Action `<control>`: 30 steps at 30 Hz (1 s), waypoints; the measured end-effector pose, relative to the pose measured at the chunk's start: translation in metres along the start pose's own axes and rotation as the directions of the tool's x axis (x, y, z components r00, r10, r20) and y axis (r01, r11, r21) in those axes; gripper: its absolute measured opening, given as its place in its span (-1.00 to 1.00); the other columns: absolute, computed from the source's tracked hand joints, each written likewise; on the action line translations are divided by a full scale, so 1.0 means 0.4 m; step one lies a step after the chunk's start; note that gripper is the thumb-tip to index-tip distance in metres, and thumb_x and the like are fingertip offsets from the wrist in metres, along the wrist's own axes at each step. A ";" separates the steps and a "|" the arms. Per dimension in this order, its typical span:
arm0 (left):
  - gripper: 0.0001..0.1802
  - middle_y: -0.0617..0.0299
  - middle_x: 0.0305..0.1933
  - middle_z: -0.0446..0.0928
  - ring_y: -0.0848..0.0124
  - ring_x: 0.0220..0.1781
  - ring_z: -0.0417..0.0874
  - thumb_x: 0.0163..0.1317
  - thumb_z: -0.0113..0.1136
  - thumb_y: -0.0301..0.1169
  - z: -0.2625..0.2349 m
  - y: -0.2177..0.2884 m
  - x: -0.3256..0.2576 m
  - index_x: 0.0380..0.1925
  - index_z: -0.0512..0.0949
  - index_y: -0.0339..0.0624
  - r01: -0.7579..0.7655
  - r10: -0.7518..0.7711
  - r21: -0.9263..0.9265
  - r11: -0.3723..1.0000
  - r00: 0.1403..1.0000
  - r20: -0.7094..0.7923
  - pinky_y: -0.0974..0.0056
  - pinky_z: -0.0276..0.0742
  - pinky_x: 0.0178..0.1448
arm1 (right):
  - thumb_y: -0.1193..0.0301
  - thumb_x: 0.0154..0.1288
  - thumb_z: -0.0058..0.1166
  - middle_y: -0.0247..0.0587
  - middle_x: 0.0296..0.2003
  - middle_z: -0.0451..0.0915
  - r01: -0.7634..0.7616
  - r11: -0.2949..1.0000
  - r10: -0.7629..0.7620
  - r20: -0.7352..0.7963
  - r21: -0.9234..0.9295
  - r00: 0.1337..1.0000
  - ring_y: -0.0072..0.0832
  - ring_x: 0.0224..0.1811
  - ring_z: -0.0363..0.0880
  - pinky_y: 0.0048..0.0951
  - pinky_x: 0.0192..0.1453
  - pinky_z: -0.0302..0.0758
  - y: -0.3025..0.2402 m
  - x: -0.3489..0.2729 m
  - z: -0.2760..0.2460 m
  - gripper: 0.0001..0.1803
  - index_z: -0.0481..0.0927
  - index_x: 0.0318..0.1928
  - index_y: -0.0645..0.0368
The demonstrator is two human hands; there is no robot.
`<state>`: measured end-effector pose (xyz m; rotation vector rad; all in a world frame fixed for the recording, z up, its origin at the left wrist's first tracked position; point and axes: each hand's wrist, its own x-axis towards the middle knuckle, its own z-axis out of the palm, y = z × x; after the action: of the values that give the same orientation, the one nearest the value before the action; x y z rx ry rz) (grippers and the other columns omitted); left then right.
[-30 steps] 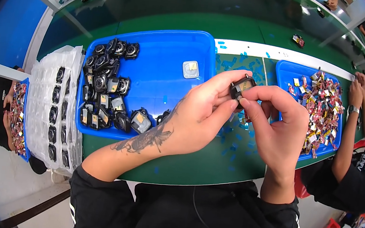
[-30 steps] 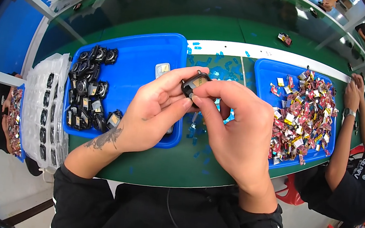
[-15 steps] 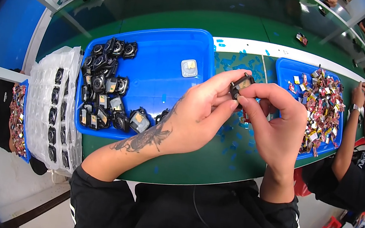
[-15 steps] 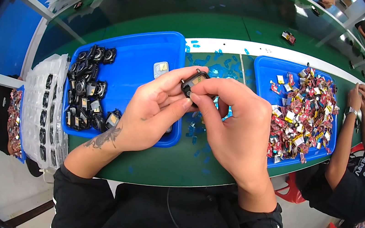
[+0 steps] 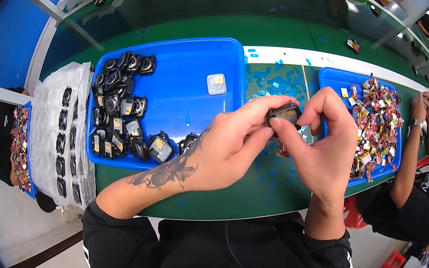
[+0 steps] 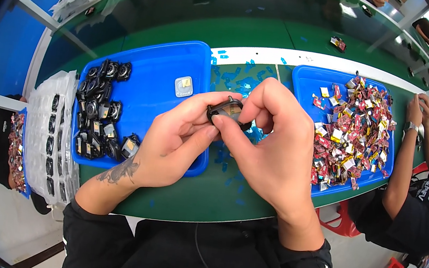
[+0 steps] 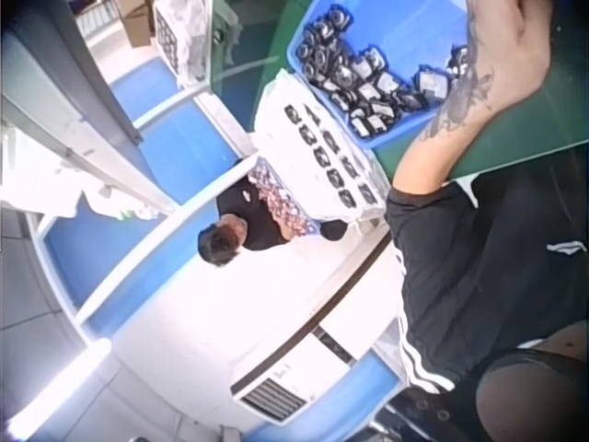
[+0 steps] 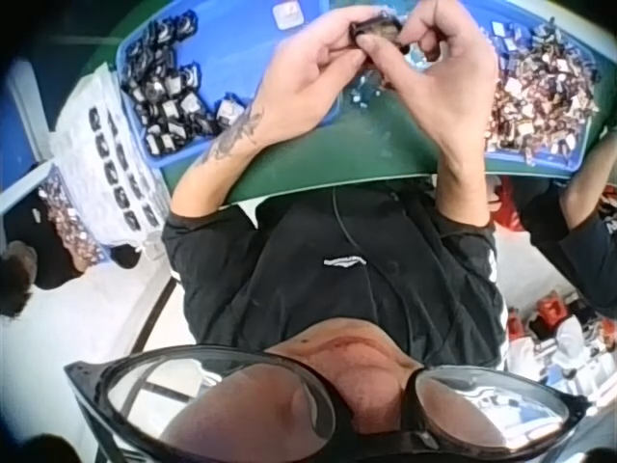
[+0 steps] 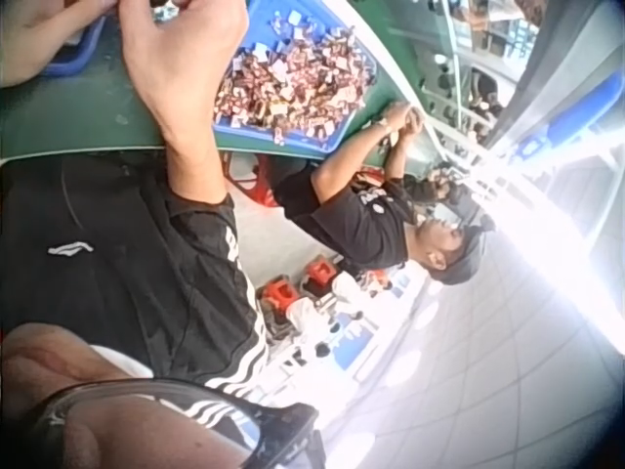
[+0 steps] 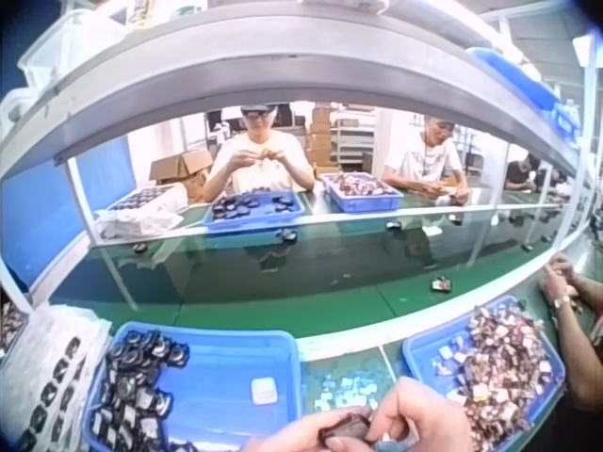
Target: Assembling small fans with attached electronic modules.
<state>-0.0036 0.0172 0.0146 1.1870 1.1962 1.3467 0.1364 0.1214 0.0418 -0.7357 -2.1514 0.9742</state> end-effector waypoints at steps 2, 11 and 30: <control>-0.50 0.00 0.22 0.42 0.34 0.29 0.46 0.41 -0.13 -0.67 -0.002 -0.007 0.001 0.34 0.17 -0.45 0.041 -0.041 -0.019 0.999 0.999 -0.007 0.22 0.40 0.36 | 0.62 -0.03 0.34 -0.39 -0.59 0.35 0.070 0.997 -0.070 -0.010 -0.030 0.998 -0.62 -0.51 0.36 -0.59 -0.45 0.27 0.011 0.004 -0.001 -0.74 0.45 -0.46 0.21; -0.46 -0.06 0.22 0.42 0.22 0.29 0.48 0.39 -0.18 -0.66 0.004 0.000 0.024 0.37 0.13 -0.37 -0.155 0.086 -0.275 0.949 0.965 -0.248 0.13 0.44 0.37 | 0.65 0.13 0.28 -0.32 -0.30 0.60 -0.164 0.926 0.149 0.069 0.341 0.986 -0.62 -0.24 0.59 -0.55 -0.08 0.57 0.014 -0.055 -0.010 -0.75 0.55 -0.17 0.32; -0.72 0.08 -0.12 0.64 0.27 -0.18 0.72 0.02 0.34 -0.65 -0.018 0.013 0.009 -0.21 0.70 -0.20 -0.346 0.511 0.716 0.606 0.859 -0.017 0.32 0.64 -0.18 | 0.69 0.26 0.12 -0.28 -0.25 0.57 -0.256 0.723 0.099 0.271 0.642 0.957 -0.62 -0.16 0.54 -0.61 -0.10 0.52 0.053 -0.043 -0.037 -0.89 0.55 -0.19 0.35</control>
<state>-0.0113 0.0197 0.0196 2.0193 1.7477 1.4435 0.1629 0.1275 0.0268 -0.4825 -1.6977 1.8811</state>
